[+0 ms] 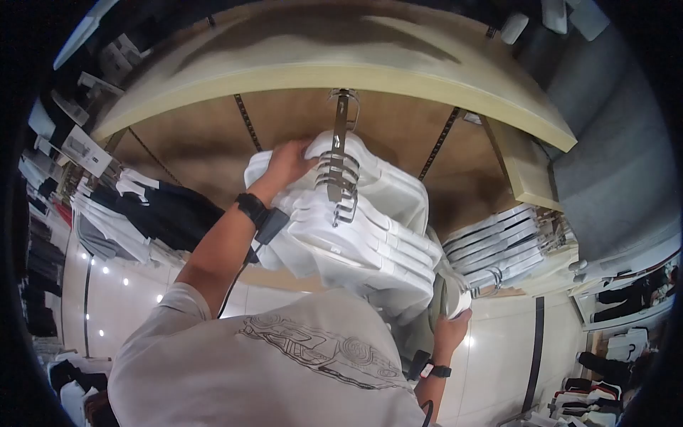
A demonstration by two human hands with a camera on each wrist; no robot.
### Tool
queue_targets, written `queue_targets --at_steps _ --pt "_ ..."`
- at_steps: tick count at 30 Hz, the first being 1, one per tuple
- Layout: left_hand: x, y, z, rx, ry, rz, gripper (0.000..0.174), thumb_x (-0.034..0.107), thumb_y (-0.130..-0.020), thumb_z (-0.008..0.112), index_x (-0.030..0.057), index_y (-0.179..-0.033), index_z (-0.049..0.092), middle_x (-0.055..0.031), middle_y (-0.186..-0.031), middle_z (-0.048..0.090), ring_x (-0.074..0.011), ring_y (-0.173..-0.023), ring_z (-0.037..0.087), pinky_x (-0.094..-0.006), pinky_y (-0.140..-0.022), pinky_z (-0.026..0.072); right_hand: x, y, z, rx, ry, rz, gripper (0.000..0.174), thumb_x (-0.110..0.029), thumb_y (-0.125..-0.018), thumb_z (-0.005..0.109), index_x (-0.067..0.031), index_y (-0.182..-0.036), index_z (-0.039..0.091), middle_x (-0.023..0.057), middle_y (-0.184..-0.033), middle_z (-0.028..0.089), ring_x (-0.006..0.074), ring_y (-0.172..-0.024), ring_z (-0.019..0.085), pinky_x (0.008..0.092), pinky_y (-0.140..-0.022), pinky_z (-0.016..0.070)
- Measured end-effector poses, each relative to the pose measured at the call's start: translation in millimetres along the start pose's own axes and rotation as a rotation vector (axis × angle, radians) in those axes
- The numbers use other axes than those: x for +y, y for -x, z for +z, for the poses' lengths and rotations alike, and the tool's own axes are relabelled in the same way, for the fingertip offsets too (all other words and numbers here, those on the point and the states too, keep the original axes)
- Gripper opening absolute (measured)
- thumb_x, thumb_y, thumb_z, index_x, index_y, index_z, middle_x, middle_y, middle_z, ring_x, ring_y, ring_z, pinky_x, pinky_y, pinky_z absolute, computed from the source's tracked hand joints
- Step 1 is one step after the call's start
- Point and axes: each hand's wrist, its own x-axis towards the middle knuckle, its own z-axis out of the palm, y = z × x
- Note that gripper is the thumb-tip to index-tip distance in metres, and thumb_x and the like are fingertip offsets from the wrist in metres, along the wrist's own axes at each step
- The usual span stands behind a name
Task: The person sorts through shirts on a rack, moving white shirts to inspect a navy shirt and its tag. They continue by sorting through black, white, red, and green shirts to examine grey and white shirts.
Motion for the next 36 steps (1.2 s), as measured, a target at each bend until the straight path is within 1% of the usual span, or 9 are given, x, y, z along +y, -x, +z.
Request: queue_targets --at_steps 2,7,9,11,12,22,25,28,36 --pt "-7.1 -0.1 6.6 0.000 -0.055 0.016 0.044 0.030 -0.078 0.083 0.0120 -0.116 0.073 -0.0157 -0.100 0.074 -0.0371 -0.098 0.068 -0.0449 -0.088 0.0534 2.7 1.8 2.0 -0.013 -0.007 0.004 0.042 -0.007 -0.075 0.067 0.0025 -0.112 0.047 0.0303 -0.102 0.066 0.0514 -0.100 0.064 0.0513 -0.087 0.0499" --pt "28.9 28.4 -26.2 0.388 0.028 0.347 0.045 0.025 -0.079 0.084 0.0024 -0.114 0.068 -0.0164 -0.109 0.070 -0.0378 -0.102 0.064 -0.0467 -0.089 0.0504 9.1 0.1 5.9 -0.048 -0.008 0.018 0.041 -0.008 -0.075 0.068 0.0020 -0.110 0.047 0.0280 -0.097 0.065 0.0507 -0.095 0.064 0.0512 -0.086 0.0495" --pt "34.4 52.3 -30.2 0.326 0.061 0.370 0.039 0.024 -0.086 0.081 0.0017 -0.115 0.068 -0.0118 -0.103 0.070 -0.0296 -0.096 0.065 -0.0391 -0.087 0.0510 8.6 1.8 6.1 -0.038 0.025 0.039 0.042 -0.008 -0.075 0.068 0.0021 -0.110 0.047 0.0273 -0.096 0.065 0.0502 -0.094 0.064 0.0508 -0.085 0.0494" --pt "35.2 76.1 -27.5 -0.179 0.593 0.158 0.031 0.022 -0.095 0.073 0.0014 -0.117 0.068 -0.0058 -0.104 0.071 -0.0173 -0.094 0.064 -0.0308 -0.085 0.0502 11.7 2.0 9.6 -0.046 0.012 0.037 0.042 -0.009 -0.076 0.068 0.0017 -0.110 0.047 0.0272 -0.097 0.065 0.0497 -0.095 0.064 0.0502 -0.084 0.0497" --pt "32.7 84.0 -25.4 -0.394 0.767 -0.183 0.030 0.021 -0.100 0.067 0.0005 -0.122 0.068 -0.0025 -0.105 0.070 -0.0101 -0.094 0.059 -0.0272 -0.086 0.0492 12.2 1.0 11.7 -0.052 0.014 0.028 0.042 -0.009 -0.076 0.068 0.0015 -0.110 0.047 0.0271 -0.097 0.065 0.0498 -0.096 0.064 0.0505 -0.084 0.0497" --pt "39.1 114.1 -45.5 -0.509 0.936 -0.062 0.038 0.023 -0.097 0.071 0.0002 -0.126 0.062 -0.0007 -0.117 0.065 -0.0101 -0.110 0.057 -0.0287 -0.100 0.0454 25.3 -0.4 18.2 -0.085 -0.001 -0.024 0.041 -0.009 -0.074 0.068 0.0007 -0.108 0.046 0.0276 -0.094 0.064 0.0524 -0.093 0.062 0.0542 -0.082 0.0482" --pt "27.7 111.3 -36.5 -0.421 0.767 -0.031 0.056 0.034 -0.094 0.075 -0.0054 -0.130 0.060 -0.0141 -0.124 0.066 -0.0228 -0.113 0.062 -0.0359 -0.100 0.0495 31.9 -4.0 22.1 -0.073 -0.039 -0.012 0.040 -0.009 -0.074 0.069 0.0007 -0.106 0.046 0.0263 -0.090 0.063 0.0517 -0.090 0.062 0.0543 -0.080 0.0479" --pt "39.2 107.9 -35.7 -0.219 0.119 0.251 0.049 0.036 -0.100 0.062 -0.0068 -0.122 0.054 -0.0296 -0.106 0.061 -0.0472 -0.100 0.058 -0.0466 -0.092 0.0494 23.7 -2.3 21.1 -0.073 -0.061 0.000 0.039 -0.008 -0.073 0.069 0.0004 -0.104 0.046 0.0245 -0.088 0.062 0.0498 -0.087 0.062 0.0530 -0.079 0.0482" --pt "40.3 96.5 -37.8 -0.204 -0.040 0.327 0.051 0.033 -0.101 0.061 -0.0105 -0.124 0.049 -0.0320 -0.109 0.059 -0.0498 -0.104 0.056 -0.0511 -0.094 0.0473 40.6 -5.2 32.8 -0.041 -0.083 -0.078 0.039 -0.006 -0.070 0.071 -0.0017 -0.100 0.046 0.0206 -0.084 0.060 0.0455 -0.081 0.061 0.0508 -0.075 0.0484"
